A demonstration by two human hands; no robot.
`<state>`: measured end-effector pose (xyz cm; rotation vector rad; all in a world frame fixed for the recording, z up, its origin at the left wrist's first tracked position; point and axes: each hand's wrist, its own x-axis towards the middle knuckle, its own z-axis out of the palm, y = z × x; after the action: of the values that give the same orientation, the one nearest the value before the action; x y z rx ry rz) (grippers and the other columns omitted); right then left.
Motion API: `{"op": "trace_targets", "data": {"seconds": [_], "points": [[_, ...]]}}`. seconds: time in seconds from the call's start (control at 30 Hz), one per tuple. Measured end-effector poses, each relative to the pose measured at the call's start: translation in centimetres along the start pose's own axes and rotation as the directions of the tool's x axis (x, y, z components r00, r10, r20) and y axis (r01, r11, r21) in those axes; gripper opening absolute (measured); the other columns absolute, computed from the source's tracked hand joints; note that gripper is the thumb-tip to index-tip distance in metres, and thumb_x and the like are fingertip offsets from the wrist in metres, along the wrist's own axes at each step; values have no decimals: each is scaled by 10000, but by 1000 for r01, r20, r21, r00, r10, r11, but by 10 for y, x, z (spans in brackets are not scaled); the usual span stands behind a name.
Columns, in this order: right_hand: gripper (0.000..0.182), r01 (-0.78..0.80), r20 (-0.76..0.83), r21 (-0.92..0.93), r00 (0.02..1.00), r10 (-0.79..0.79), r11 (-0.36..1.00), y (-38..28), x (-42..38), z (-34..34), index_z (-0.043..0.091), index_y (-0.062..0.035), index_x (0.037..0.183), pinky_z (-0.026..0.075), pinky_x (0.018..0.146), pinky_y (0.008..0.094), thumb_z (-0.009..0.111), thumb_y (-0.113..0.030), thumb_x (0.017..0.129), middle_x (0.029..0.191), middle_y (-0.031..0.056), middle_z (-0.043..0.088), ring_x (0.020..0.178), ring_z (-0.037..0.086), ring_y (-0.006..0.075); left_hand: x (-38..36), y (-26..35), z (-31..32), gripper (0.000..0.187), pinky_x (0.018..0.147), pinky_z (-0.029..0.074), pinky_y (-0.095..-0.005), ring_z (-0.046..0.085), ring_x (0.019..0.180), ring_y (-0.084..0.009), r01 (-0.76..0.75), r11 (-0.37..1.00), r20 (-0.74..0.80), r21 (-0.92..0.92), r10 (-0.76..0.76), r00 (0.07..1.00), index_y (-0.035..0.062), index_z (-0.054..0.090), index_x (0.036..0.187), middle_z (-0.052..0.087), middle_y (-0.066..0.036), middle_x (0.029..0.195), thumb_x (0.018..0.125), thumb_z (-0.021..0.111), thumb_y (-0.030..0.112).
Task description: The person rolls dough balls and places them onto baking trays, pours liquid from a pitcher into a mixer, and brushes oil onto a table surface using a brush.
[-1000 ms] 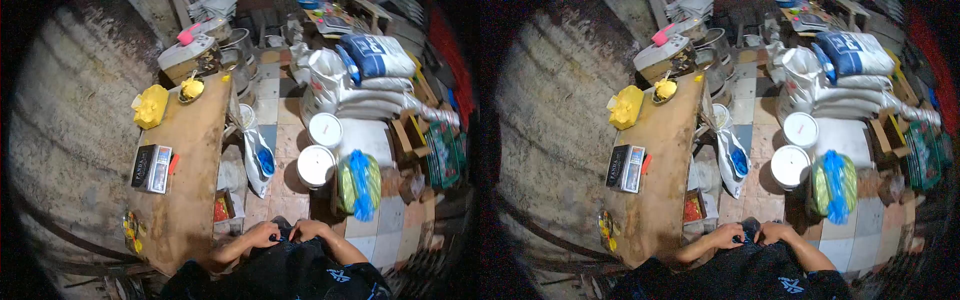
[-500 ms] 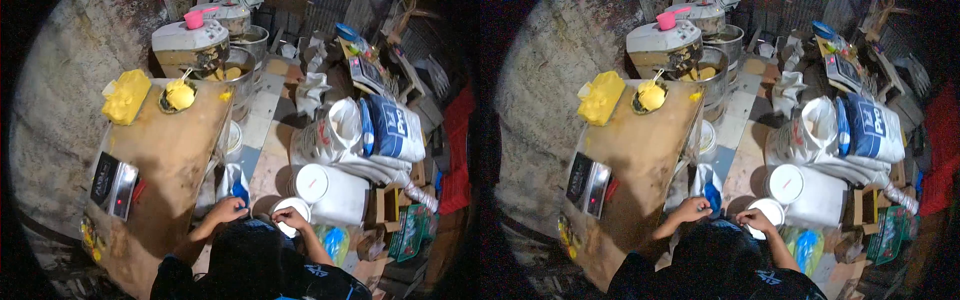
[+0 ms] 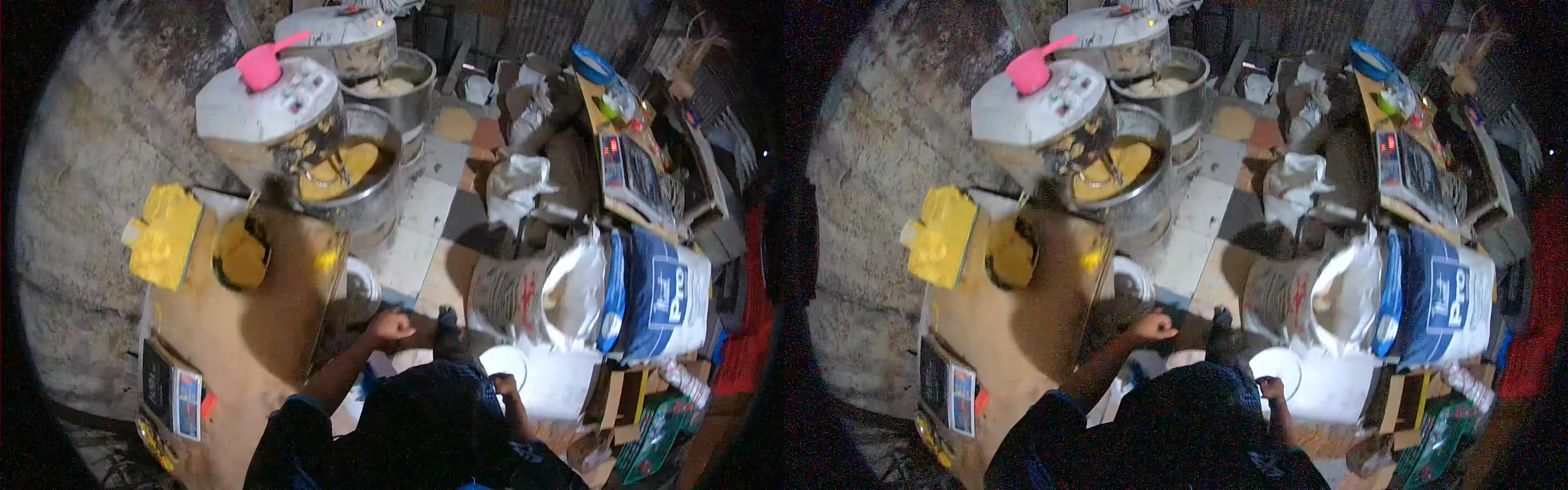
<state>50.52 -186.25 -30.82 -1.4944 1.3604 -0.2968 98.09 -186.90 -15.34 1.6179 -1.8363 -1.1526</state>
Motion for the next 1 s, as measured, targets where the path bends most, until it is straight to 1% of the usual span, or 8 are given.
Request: {"op": "trace_targets", "data": {"seconds": [0.13, 0.27, 0.37, 0.47, 0.5, 0.7, 0.9, 1.0], "points": [[155, -185, -58, 159, 979, 196, 970, -137, 92, -92, 669, -37, 854, 429, 445, 250, 560, -99, 762, 654, 25, 605, 499, 502, 94, -1, -52, -16, 348, 730, 473, -411, 589, 698, -310, 202, 914, 12, 351, -220, 975, 66, 646, 747, 615, -146, 723, 749, 642, 414], [279, 369, -202, -160, 896, -396, 916, -147, 322, -173, 548, 47, 973, 444, 534, 316, 589, -146, 776, 737, 81, 609, 589, 523, 158, -8, -79, -17, 347, 660, 478, -423, 609, 712, -303, 268, 896, 64, 355, -309, 949, 83, 667, 745, 644, -121, 758, 770, 605, 424], [168, 386, -116, -417, 875, -469, 823, -461, 382, -188, 601, 23, 759, 465, 607, 311, 597, -142, 789, 677, 117, 616, 607, 576, 178, -8, -95, 10, 337, 654, 487, -406, 621, 732, -285, 344, 849, 47, 401, -394, 918, 90, 670, 755, 650, -114, 770, 759, 604, 421], [192, 643, -92, -245, 730, -678, 726, -645, 456, -145, 611, 17, 764, 446, 577, 299, 602, -168, 815, 687, 128, 618, 605, 581, 172, -11, -151, 87, 202, 680, 505, -336, 632, 767, -242, 609, 690, 22, -393, -655, 756, 164, 667, 834, 663, -77, 864, 739, 619, 335], [153, 740, -72, -299, 612, -787, 603, -699, 466, -126, 628, -2, 794, 452, 593, 287, 597, -150, 814, 719, 117, 637, 635, 600, 175, 6, -126, 62, 274, 675, 505, -323, 630, 751, -220, 685, 728, 53, 17, -685, 726, 173, 666, 874, 662, -87, 853, 709, 658, 391], [80, 999, 323, 37, -6, -946, 6, -933, 494, 33, 615, -28, 794, 457, 583, 307, 584, -88, 750, 685, 138, 602, 624, 599, 214, 61, -131, 40, 261, 584, 477, -359, 625, 691, -279, 750, 627, -57, -211, -773, 631, 109, 635, 678, 619, -158, 685, 723, 638, 366], [341, 984, 522, -76, -99, -847, -162, -1080, 524, 185, 617, -1, 916, 509, 678, 366, 515, -317, 836, 798, 169, 644, 711, 649, 287, 153, -137, 45, 180, 540, 418, -400, 538, 626, -259, 188, 788, -779, -586, -612, 137, 128, 544, 644, 525, -90, 620, 797, 574, 217], [441, 990, 808, 7, -90, -583, -144, -1097, 556, 237, 605, 26, 833, 501, 594, 421, 463, -391, 860, 739, 205, 610, 591, 600, 322, 198, -124, 34, 133, 556, 449, -408, 577, 652, -291, 688, 689, -905, -228, -410, 110, 121, 589, 697, 587, -103, 673, 775, 624, 222]]}}
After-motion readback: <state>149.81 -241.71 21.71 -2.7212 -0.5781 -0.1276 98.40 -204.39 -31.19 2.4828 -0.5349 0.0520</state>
